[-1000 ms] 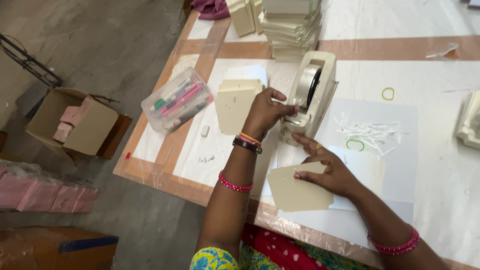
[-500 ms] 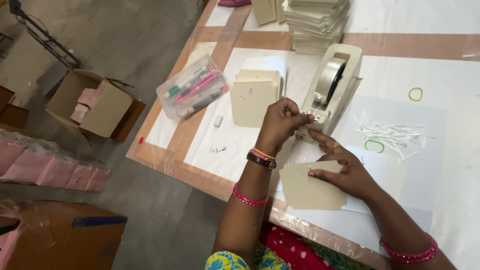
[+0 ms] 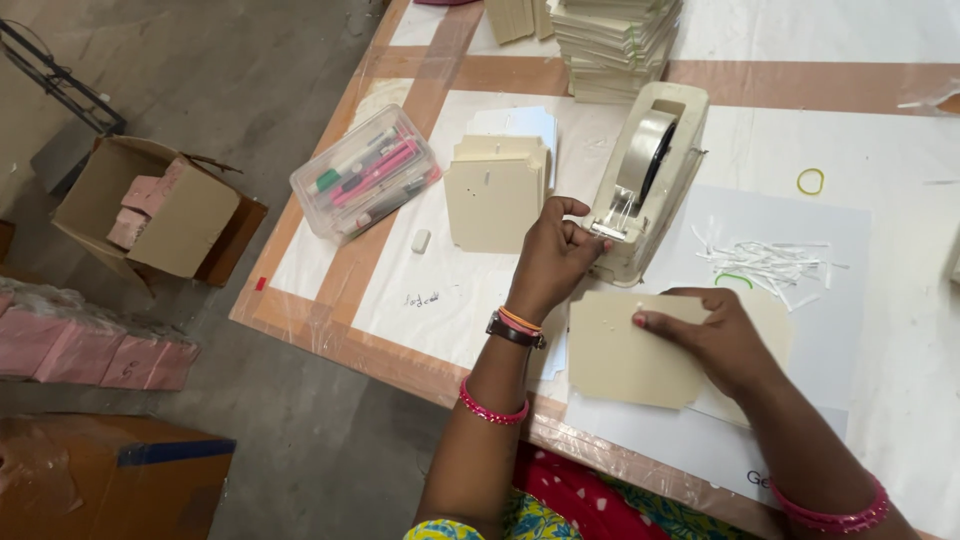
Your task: Folding card stock tags, applying tape, and threading elastic bands through holes.
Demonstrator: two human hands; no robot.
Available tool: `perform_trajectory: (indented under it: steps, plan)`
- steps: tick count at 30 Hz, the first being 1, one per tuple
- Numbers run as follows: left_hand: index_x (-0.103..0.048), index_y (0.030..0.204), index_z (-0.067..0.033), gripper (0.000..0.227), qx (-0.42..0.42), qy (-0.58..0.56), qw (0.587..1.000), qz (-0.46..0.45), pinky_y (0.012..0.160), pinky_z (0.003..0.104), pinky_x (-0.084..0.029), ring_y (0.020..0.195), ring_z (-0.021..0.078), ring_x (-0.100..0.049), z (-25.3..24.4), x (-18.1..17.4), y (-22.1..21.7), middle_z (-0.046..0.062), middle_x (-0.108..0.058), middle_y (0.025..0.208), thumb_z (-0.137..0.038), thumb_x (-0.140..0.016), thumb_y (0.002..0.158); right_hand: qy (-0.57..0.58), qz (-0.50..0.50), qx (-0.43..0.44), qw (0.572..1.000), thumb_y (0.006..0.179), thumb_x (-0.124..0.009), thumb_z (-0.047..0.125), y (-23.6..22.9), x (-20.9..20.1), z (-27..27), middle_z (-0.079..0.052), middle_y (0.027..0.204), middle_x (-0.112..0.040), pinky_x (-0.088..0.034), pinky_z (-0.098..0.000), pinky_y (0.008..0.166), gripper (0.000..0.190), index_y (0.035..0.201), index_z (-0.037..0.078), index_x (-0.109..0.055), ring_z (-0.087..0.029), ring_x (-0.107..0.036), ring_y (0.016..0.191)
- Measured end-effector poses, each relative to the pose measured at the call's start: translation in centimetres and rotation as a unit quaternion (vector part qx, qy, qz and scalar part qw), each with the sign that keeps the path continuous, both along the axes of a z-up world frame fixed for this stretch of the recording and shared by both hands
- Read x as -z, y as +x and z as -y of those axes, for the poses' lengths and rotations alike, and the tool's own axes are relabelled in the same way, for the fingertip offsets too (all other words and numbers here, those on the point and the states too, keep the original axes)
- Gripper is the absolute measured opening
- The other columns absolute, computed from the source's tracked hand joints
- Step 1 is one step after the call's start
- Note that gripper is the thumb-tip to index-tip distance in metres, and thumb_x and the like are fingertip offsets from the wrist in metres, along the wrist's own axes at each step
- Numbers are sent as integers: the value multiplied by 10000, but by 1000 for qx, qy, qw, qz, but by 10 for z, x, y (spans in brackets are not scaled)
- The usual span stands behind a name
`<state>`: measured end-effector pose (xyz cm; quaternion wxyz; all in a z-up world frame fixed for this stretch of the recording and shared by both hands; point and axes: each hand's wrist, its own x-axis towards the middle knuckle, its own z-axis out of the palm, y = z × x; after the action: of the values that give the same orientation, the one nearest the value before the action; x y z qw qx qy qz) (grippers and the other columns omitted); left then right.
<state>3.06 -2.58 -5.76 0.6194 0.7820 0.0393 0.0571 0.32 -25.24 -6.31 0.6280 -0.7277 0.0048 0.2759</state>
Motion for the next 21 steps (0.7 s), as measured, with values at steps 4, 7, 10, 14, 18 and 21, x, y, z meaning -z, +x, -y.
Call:
perform_trajectory:
  steps: [4, 7, 10, 14, 18, 21]
  plan:
    - [-525, 1267, 3, 447, 19, 141, 990, 12, 659, 300, -532, 707, 149, -665, -7, 2, -18, 79, -693, 760, -34, -738, 876, -26, -5, 72, 997, 840, -798, 147, -12, -22, 16, -195, 792, -760, -582, -353, 583, 274, 996, -74, -757, -246, -709, 622]
    - [-508, 1353, -3, 489, 39, 118, 992, 29, 724, 298, -531, 758, 145, -643, 0, -13, -41, 89, -660, 790, 1, -713, 909, 27, 26, 118, 992, 817, -776, 84, -18, -3, 36, -141, 849, -778, -597, -312, 648, 254, 1027, -55, -746, -193, -736, 705]
    - [-453, 1441, -4, 541, 99, -93, 991, 17, 855, 267, -546, 867, 110, -660, 30, -28, -78, 69, -671, 875, 21, -653, 939, 152, 21, 148, 977, 838, -737, 39, -29, 35, 51, -110, 907, -757, -581, -281, 694, 250, 1071, -48, -717, -154, -714, 769]
    - [-431, 1468, -3, 517, 147, -144, 979, 0, 847, 233, -517, 877, 66, -634, 59, -34, -91, 47, -712, 971, 13, -615, 985, 114, 62, 121, 984, 875, -695, 15, -31, 30, 46, -114, 917, -753, -569, -276, 713, 253, 1117, -56, -715, -150, -703, 781]
    - [-458, 1430, 5, 501, 108, -86, 990, -19, 694, 202, -469, 700, 35, -527, 72, -42, -88, 34, -720, 934, -7, -626, 958, 58, 102, 114, 986, 897, -671, 26, -33, 26, 47, -97, 916, -753, -563, -267, 704, 271, 1152, -53, -718, -135, -691, 780]
    - [-487, 1393, 8, 498, 88, -57, 994, -15, 640, 200, -452, 650, 31, -510, 78, -48, -86, 26, -713, 873, -13, -650, 924, 55, 81, 126, 987, 882, -661, 27, -35, 17, 41, -89, 901, -759, -577, -273, 671, 283, 1156, -29, -707, -142, -705, 748]
